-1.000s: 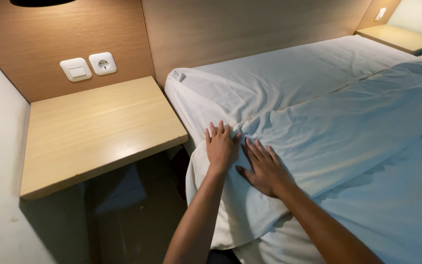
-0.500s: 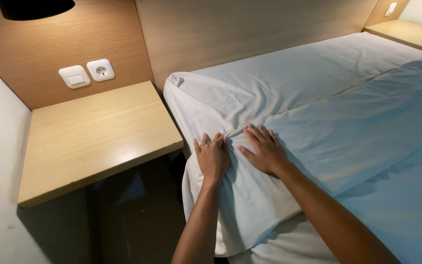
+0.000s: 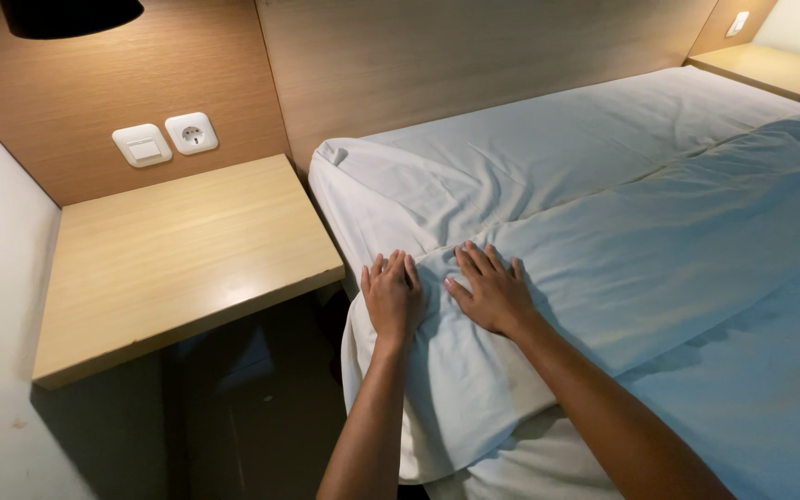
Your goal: The person folds a white duvet on a bed by hand. They roll the duvet lengthwise, then fold it in half and smooth the surface to create a neat rectangular shape.
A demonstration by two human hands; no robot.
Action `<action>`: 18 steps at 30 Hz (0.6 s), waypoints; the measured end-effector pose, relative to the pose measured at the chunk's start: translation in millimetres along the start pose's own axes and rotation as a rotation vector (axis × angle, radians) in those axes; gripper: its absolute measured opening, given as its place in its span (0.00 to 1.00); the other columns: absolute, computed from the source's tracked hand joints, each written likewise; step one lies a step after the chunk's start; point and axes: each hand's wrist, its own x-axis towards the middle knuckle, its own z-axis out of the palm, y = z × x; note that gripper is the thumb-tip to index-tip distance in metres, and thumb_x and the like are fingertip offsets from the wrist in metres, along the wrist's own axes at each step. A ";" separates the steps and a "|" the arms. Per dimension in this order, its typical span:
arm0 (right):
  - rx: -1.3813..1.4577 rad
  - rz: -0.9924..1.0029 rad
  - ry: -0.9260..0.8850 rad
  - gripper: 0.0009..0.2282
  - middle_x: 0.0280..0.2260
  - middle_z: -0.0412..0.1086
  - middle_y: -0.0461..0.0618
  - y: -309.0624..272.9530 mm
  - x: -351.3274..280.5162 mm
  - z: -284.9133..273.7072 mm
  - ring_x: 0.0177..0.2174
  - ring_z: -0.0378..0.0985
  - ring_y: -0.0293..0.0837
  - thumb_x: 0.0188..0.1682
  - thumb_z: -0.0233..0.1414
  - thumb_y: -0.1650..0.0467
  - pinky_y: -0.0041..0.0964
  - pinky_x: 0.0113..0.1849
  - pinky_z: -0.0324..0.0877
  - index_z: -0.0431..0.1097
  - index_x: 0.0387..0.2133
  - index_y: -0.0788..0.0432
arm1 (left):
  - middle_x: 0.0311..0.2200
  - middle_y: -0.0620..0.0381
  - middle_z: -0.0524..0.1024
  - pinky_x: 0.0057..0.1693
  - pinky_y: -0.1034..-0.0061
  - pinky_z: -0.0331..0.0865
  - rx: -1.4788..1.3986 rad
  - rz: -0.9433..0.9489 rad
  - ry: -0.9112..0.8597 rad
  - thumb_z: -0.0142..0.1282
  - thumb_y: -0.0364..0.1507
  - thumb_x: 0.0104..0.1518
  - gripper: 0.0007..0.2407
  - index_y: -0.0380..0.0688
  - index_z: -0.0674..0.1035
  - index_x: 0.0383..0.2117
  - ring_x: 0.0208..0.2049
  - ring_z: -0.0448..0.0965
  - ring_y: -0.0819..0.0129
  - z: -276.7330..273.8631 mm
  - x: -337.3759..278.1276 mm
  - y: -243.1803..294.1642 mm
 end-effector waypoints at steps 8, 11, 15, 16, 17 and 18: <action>-0.067 -0.147 -0.026 0.29 0.73 0.31 0.36 -13.2 -12.1 3.4 0.69 0.34 0.56 0.55 0.36 0.54 0.80 0.60 0.31 0.40 0.71 0.39 | 0.52 0.54 0.79 0.68 0.51 0.49 0.009 -0.051 -0.070 0.58 0.36 0.52 0.16 0.42 0.85 0.43 0.61 0.69 0.50 -13.8 -1.6 2.5; -0.019 -0.162 0.009 0.28 0.73 0.33 0.36 -14.3 -17.7 1.7 0.70 0.34 0.54 0.55 0.37 0.54 0.79 0.61 0.32 0.42 0.71 0.38 | 0.52 0.58 0.80 0.68 0.50 0.48 0.007 -0.065 -0.118 0.59 0.36 0.52 0.13 0.47 0.86 0.40 0.62 0.68 0.51 -20.5 -1.5 6.7; 0.011 -0.139 -0.013 0.28 0.73 0.31 0.35 -16.6 -20.3 -3.4 0.70 0.32 0.53 0.56 0.35 0.54 0.76 0.61 0.29 0.40 0.71 0.37 | 0.49 0.61 0.82 0.66 0.50 0.51 0.021 -0.079 -0.114 0.57 0.35 0.55 0.10 0.51 0.88 0.38 0.61 0.70 0.52 -12.4 -0.5 3.2; 0.011 -0.142 -0.013 0.28 0.73 0.31 0.35 -17.1 -20.4 -3.0 0.70 0.32 0.53 0.56 0.35 0.54 0.76 0.61 0.29 0.40 0.71 0.37 | 0.49 0.61 0.82 0.66 0.50 0.51 0.023 -0.080 -0.111 0.57 0.35 0.55 0.10 0.51 0.88 0.38 0.61 0.70 0.52 -9.7 -0.9 0.4; 0.025 -0.135 -0.005 0.28 0.73 0.31 0.36 -17.6 -20.7 -2.4 0.70 0.31 0.53 0.56 0.34 0.54 0.75 0.62 0.28 0.40 0.71 0.37 | 0.48 0.60 0.82 0.66 0.50 0.53 0.035 -0.061 -0.098 0.56 0.35 0.57 0.10 0.49 0.87 0.38 0.60 0.70 0.52 -6.9 -1.4 -2.5; 0.037 -0.128 0.005 0.28 0.73 0.31 0.36 -17.9 -20.0 -2.6 0.70 0.31 0.52 0.56 0.33 0.53 0.74 0.62 0.27 0.40 0.71 0.37 | 0.47 0.59 0.83 0.65 0.50 0.56 0.047 -0.042 -0.082 0.56 0.35 0.60 0.10 0.47 0.86 0.38 0.59 0.71 0.51 -3.8 -0.8 -5.0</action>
